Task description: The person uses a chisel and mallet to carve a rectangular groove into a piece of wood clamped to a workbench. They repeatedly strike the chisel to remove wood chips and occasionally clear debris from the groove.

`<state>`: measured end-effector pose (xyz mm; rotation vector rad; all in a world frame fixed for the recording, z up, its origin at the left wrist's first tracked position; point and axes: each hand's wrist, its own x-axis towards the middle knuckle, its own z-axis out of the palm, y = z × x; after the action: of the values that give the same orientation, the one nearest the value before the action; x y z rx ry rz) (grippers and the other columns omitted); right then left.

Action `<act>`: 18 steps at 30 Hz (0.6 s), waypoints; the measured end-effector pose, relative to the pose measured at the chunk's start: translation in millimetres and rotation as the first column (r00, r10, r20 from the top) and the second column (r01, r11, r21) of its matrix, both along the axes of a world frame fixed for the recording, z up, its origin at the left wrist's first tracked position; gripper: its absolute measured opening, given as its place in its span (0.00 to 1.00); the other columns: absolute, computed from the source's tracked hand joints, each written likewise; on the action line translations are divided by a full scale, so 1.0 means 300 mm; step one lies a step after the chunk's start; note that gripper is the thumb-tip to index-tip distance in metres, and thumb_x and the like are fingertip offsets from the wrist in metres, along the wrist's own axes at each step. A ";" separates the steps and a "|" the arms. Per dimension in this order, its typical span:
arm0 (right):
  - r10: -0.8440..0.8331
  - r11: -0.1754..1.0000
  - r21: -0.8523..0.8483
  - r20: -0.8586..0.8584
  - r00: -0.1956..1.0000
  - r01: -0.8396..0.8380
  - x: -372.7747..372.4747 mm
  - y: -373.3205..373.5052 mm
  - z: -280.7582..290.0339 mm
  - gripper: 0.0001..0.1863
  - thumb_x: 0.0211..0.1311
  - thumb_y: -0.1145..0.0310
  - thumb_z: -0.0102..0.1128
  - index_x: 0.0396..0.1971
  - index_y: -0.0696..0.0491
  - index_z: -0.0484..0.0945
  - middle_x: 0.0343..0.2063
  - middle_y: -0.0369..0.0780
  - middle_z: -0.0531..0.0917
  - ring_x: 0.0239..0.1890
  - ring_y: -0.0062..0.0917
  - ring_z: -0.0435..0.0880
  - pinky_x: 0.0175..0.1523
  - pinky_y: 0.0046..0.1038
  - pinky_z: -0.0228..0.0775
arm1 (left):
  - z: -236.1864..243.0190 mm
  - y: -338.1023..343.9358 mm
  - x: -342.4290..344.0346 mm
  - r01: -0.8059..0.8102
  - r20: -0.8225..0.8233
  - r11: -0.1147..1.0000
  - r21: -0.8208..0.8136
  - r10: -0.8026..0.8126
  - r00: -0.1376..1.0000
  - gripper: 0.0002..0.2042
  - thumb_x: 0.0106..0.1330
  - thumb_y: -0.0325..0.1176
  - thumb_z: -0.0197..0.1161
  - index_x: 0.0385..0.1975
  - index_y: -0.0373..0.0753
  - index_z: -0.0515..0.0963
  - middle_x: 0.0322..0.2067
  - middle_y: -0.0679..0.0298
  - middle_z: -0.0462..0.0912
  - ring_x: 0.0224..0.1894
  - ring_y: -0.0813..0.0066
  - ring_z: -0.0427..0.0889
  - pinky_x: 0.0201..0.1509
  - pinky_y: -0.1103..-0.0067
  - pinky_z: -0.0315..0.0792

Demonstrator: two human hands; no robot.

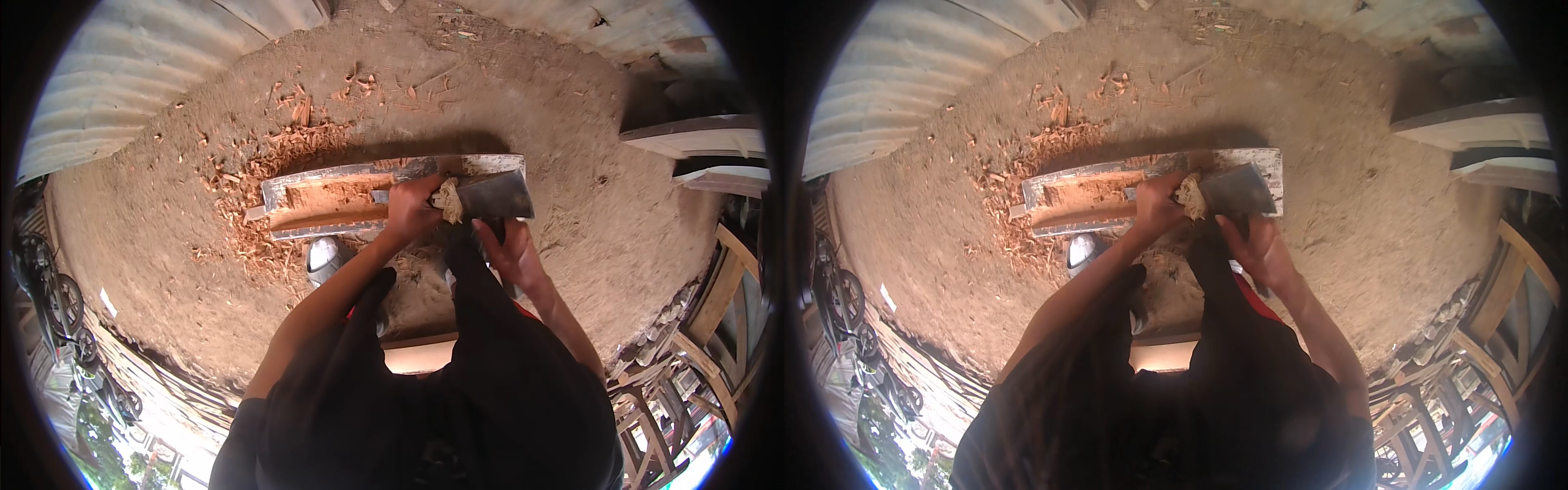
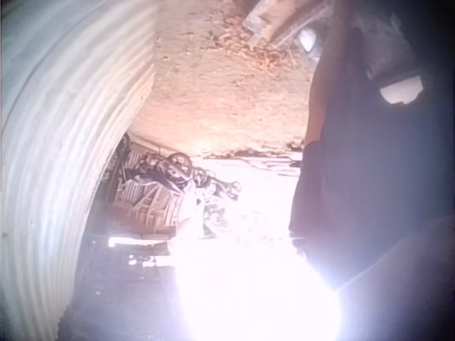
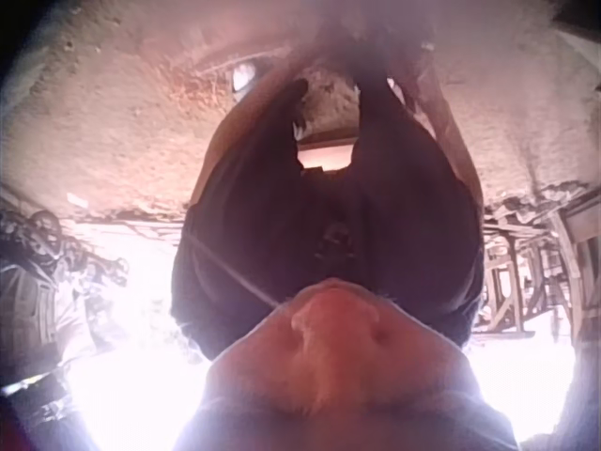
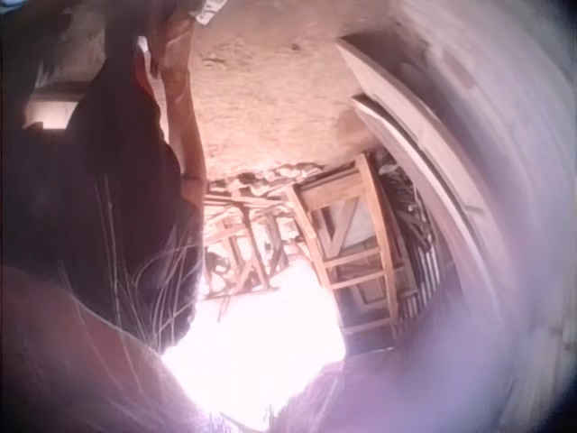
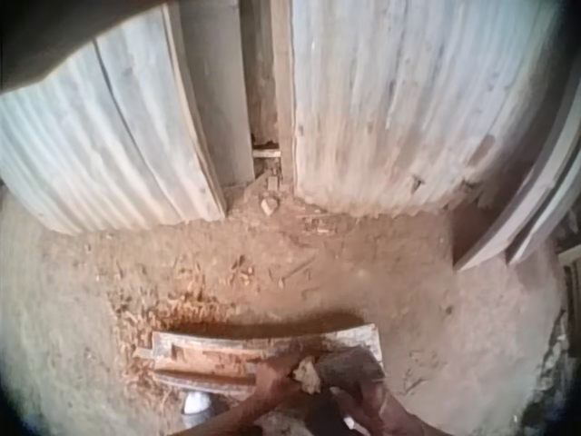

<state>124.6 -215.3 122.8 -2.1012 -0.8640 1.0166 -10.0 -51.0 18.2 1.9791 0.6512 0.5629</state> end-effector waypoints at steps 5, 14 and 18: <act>0.000 0.998 -0.064 0.052 0.999 0.003 0.026 0.000 -0.018 0.11 0.72 0.68 0.63 0.40 0.61 0.75 0.24 0.48 0.82 0.24 0.37 0.81 0.30 0.38 0.71 | -0.018 0.003 -0.022 -0.021 -0.042 0.998 0.052 0.023 0.999 0.12 0.45 0.31 0.71 0.31 0.42 0.80 0.23 0.54 0.82 0.29 0.51 0.84 0.31 0.63 0.75; -0.150 0.989 -0.015 -0.104 0.983 0.149 0.000 0.015 0.005 0.13 0.74 0.64 0.62 0.40 0.61 0.73 0.16 0.37 0.78 0.15 0.20 0.75 0.21 0.28 0.66 | -0.021 0.006 -0.020 -0.009 -0.043 0.998 0.054 0.011 0.999 0.13 0.44 0.31 0.70 0.32 0.42 0.80 0.25 0.56 0.83 0.31 0.52 0.85 0.31 0.62 0.75; 0.028 0.987 -0.158 -0.026 0.999 -0.032 0.024 0.027 -0.018 0.16 0.72 0.61 0.64 0.38 0.61 0.74 0.21 0.46 0.82 0.21 0.37 0.82 0.27 0.37 0.70 | -0.018 0.025 -0.031 0.005 -0.091 0.994 0.106 0.005 0.996 0.14 0.46 0.39 0.76 0.31 0.42 0.83 0.23 0.56 0.82 0.27 0.53 0.84 0.29 0.64 0.74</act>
<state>131.8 -207.3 117.5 -2.2086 -0.8295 1.1579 -19.4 -43.4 12.9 2.1139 0.6899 0.5192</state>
